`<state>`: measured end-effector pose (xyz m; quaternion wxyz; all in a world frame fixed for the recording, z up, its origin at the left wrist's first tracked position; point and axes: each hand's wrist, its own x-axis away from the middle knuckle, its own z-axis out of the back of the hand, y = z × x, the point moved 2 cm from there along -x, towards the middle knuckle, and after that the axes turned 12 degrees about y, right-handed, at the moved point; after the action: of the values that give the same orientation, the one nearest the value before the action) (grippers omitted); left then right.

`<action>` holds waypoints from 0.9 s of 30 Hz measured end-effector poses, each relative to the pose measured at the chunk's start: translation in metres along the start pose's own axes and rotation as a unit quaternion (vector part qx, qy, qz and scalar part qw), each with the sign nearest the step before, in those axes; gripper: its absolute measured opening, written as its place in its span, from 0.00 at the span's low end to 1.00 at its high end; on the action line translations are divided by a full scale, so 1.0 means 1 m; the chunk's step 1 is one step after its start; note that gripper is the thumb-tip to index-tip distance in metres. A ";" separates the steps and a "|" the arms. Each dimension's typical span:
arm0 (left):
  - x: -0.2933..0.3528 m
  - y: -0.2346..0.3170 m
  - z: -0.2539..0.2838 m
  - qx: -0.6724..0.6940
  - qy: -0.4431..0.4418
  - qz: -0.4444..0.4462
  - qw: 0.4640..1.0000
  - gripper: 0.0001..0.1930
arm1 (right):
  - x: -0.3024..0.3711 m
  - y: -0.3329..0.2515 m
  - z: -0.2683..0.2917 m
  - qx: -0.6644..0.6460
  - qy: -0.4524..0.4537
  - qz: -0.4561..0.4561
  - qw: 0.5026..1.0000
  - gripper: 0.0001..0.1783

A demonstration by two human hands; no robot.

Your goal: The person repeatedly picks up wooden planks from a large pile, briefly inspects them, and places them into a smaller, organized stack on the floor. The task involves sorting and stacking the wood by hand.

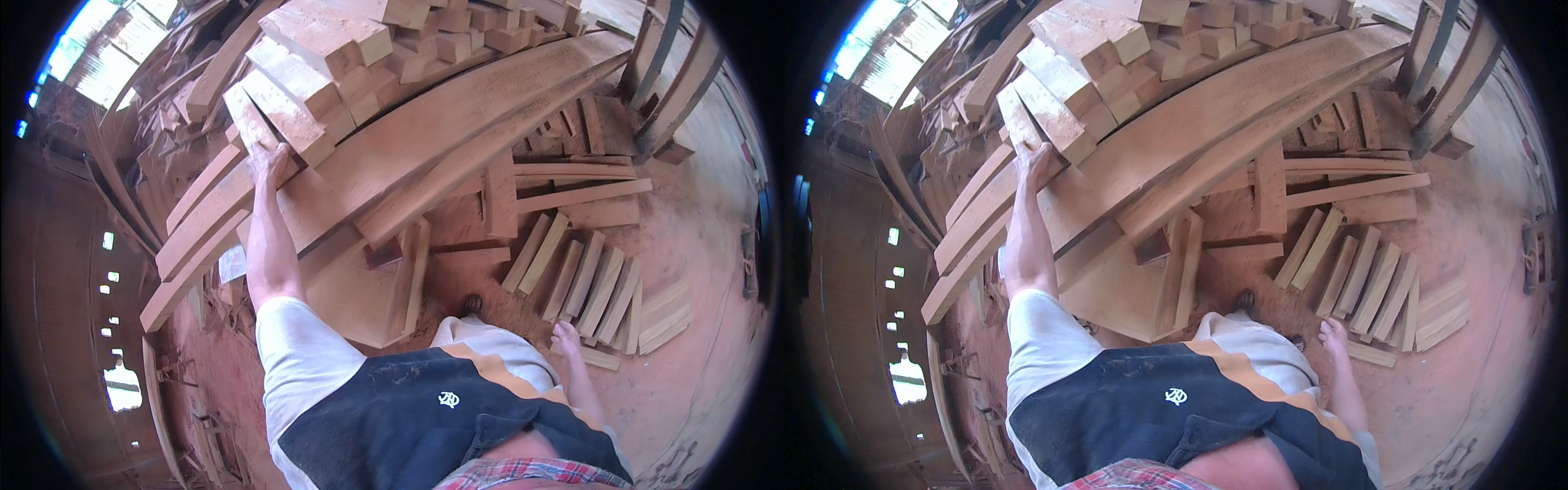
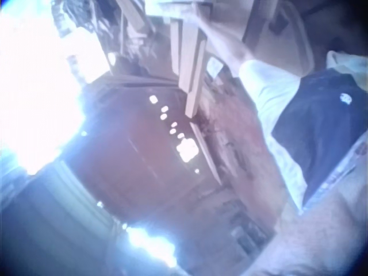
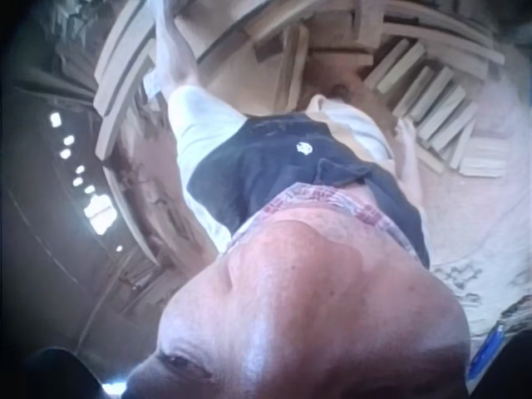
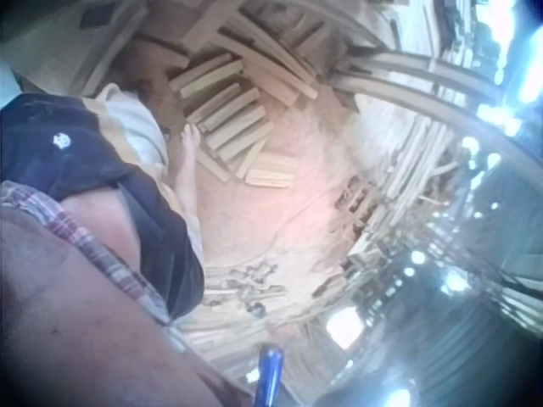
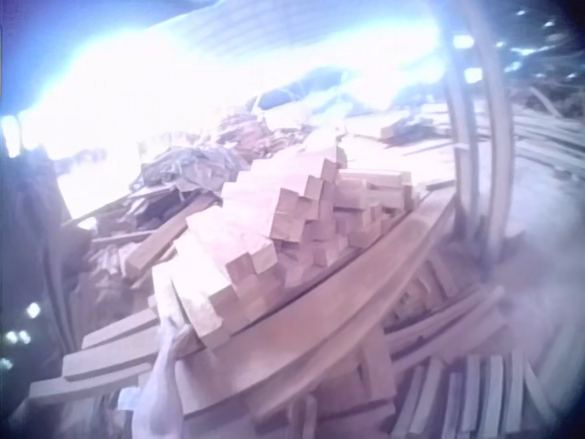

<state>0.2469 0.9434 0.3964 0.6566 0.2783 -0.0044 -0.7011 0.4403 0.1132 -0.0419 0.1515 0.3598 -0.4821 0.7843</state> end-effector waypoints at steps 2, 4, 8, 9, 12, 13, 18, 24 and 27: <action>0.004 -0.003 0.009 0.005 -0.003 0.002 1.000 0.51 | 0.012 -0.023 -0.020 0.071 -0.036 -0.019 0.997 0.34; 0.030 -0.010 0.019 0.191 -0.006 0.026 0.981 0.49 | 0.031 -0.056 -0.045 0.036 -0.039 -0.059 0.997 0.35; 0.141 -0.043 0.047 0.586 -0.111 0.176 0.783 0.36 | 0.087 -0.166 -0.120 -0.070 -0.173 0.042 0.982 0.35; 0.183 -0.047 0.050 0.648 -0.139 0.200 0.722 0.28 | 0.103 -0.202 -0.139 -0.082 -0.218 0.074 0.970 0.34; 0.278 -0.047 0.051 0.701 -0.173 0.231 0.652 0.31 | 0.151 -0.309 -0.204 -0.133 -0.398 0.225 0.880 0.31; 0.306 -0.043 0.053 0.710 -0.186 0.222 0.642 0.35 | 0.164 -0.341 -0.225 -0.126 -0.447 0.251 0.849 0.33; 0.432 -0.024 0.072 0.656 -0.294 0.255 0.646 0.57 | 0.191 -0.395 -0.294 0.022 -0.589 0.186 0.786 0.54; 0.544 -0.009 0.070 0.564 -0.411 0.225 0.681 0.54 | 0.156 -0.315 -0.215 -0.015 -0.521 0.211 0.827 0.57; 0.579 0.005 0.063 0.568 -0.479 0.215 0.633 0.47 | 0.129 -0.290 -0.134 -0.035 -0.503 0.216 0.836 0.54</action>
<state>0.2365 0.3850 0.2293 0.4067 0.2120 -0.7756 -0.4337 0.4636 0.3568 0.2005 -0.2722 0.5859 -0.5846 0.4907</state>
